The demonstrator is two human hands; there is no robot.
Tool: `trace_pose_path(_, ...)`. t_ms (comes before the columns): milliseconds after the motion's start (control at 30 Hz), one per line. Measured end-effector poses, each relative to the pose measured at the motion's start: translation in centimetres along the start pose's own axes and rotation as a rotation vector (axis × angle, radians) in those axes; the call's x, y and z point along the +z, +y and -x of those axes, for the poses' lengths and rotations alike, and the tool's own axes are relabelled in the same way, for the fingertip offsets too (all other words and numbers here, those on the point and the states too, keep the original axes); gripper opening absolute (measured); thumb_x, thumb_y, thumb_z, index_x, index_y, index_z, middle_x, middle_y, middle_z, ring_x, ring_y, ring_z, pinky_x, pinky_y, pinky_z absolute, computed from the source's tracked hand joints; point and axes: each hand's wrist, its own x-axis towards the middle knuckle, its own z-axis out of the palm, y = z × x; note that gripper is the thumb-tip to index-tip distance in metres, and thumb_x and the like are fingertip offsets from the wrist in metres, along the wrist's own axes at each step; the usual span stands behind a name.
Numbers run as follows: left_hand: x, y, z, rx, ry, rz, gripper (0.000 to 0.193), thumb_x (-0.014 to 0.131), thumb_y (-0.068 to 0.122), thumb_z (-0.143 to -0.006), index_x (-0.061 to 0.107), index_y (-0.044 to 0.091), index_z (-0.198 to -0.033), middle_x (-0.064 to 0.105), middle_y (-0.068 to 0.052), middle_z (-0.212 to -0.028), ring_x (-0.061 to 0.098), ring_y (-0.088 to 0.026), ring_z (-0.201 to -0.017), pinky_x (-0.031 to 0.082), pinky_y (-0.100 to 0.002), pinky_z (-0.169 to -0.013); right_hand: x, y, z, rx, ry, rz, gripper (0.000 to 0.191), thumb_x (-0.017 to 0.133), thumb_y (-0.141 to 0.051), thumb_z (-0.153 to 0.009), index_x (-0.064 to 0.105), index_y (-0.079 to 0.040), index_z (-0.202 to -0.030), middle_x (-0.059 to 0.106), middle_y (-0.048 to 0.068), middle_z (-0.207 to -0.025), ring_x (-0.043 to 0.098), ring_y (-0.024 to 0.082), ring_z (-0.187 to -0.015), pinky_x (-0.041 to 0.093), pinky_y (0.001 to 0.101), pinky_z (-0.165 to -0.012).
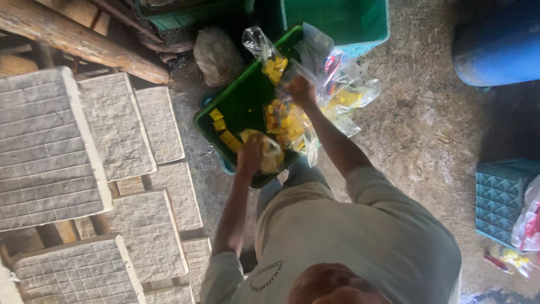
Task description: The person picks yellow tofu cubes one at a time from a green tray on the floor and packs them into small clear plastic bags, then sets the filled bags aside. The person continues filling bags from the tray throughout the episode.
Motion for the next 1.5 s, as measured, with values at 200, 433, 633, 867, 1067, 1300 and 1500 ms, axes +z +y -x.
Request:
trace_pose_path(200, -1.0, 1.5, -8.6, -0.046, 0.215, 0.031, 0.02, 0.061, 0.014, -0.105, 0.066, 0.014, -0.124, 0.061, -0.015, -0.12, 0.066, -0.038, -0.113, 0.056, -0.048, -0.091, -4.5, 0.8, -2.6, -0.038, -0.053, 0.482, 0.019, 0.068, -0.019, -0.09, 0.069, -0.005, -0.102, 0.068, 0.023, -0.102, 0.068, 0.043, -0.089, 0.055, 0.0529, -0.074)
trace_pose_path(433, 0.0, 4.1, -4.4, 0.009, 0.333, 0.357, 0.057, 0.071, 0.017, -0.096, 0.051, 0.004, -0.148, 0.049, -0.023, -0.145, 0.058, -0.044, -0.125, 0.053, -0.044, -0.098, -8.2, 2.1, 0.0, 0.001, -0.333, 0.729, 0.017, 0.066, -0.02, -0.082, 0.073, -0.007, -0.09, 0.071, 0.019, -0.104, 0.068, 0.037, -0.102, 0.054, 0.0451, -0.09)
trace_pose_path(633, -0.4, 3.3, 6.0, -0.445, 0.198, 0.516, 0.043, 0.075, 0.017, -0.094, 0.064, 0.005, -0.134, 0.07, -0.017, -0.121, 0.066, -0.028, -0.108, 0.054, -0.039, -0.091, -8.6, 1.7, 4.7, 0.024, -0.038, 0.373, 0.019, 0.061, -0.023, -0.095, 0.071, -0.009, -0.103, 0.072, 0.021, -0.101, 0.068, 0.044, -0.094, 0.054, 0.0529, -0.083)
trace_pose_path(867, -2.7, 1.7, 11.1, -0.49, 0.25, 0.83, 0.027, 0.072, 0.017, -0.097, 0.07, -0.002, -0.115, 0.074, -0.011, -0.105, 0.069, -0.016, -0.096, 0.054, -0.03, -0.085, -8.4, -3.2, 7.9, 0.194, 0.029, 0.44, 0.022, 0.056, -0.018, -0.091, 0.069, -0.015, -0.107, 0.072, 0.021, -0.107, 0.069, 0.045, -0.099, 0.056, 0.0551, -0.084)
trace_pose_path(1067, -5.9, -0.2, 9.5, -0.401, 0.324, 0.731, 0.02, 0.072, 0.016, -0.095, 0.073, -0.002, -0.105, 0.074, -0.008, -0.093, 0.068, -0.015, -0.086, 0.054, -0.03, -0.077, -6.4, -7.7, 9.3, -0.304, 0.191, 0.901, 0.018, 0.056, -0.019, -0.097, 0.068, -0.006, -0.097, 0.069, 0.016, -0.105, 0.069, 0.038, -0.091, 0.055, 0.0544, -0.076)
trace_pose_path(1300, -8.1, -1.2, 10.9, -0.348, 0.35, 0.809, 0.025, 0.069, 0.021, -0.097, 0.07, 0.0, -0.112, 0.072, -0.005, -0.095, 0.068, -0.013, -0.086, 0.053, -0.029, -0.076, -3.3, -11.8, 10.8, 0.059, -0.024, 0.45, 0.034, 0.055, -0.036, -0.108, 0.064, -0.011, -0.129, 0.07, 0.015, -0.119, 0.066, 0.032, -0.111, 0.047, 0.0517, -0.103)
trace_pose_path(1500, -8.2, -0.4, 11.3, -0.416, 0.063, 1.414, 0.02, 0.061, 0.024, -0.099, 0.064, 0.013, -0.115, 0.069, 0.001, -0.094, 0.068, -0.01, -0.078, 0.052, -0.026, -0.06, 5.7, -14.2, 21.3, -0.426, -0.433, -0.313, 0.016, 0.063, -0.015, -0.106, 0.069, -0.006, -0.117, 0.067, 0.008, -0.104, 0.065, 0.022, -0.09, 0.054, 0.0404, -0.076)
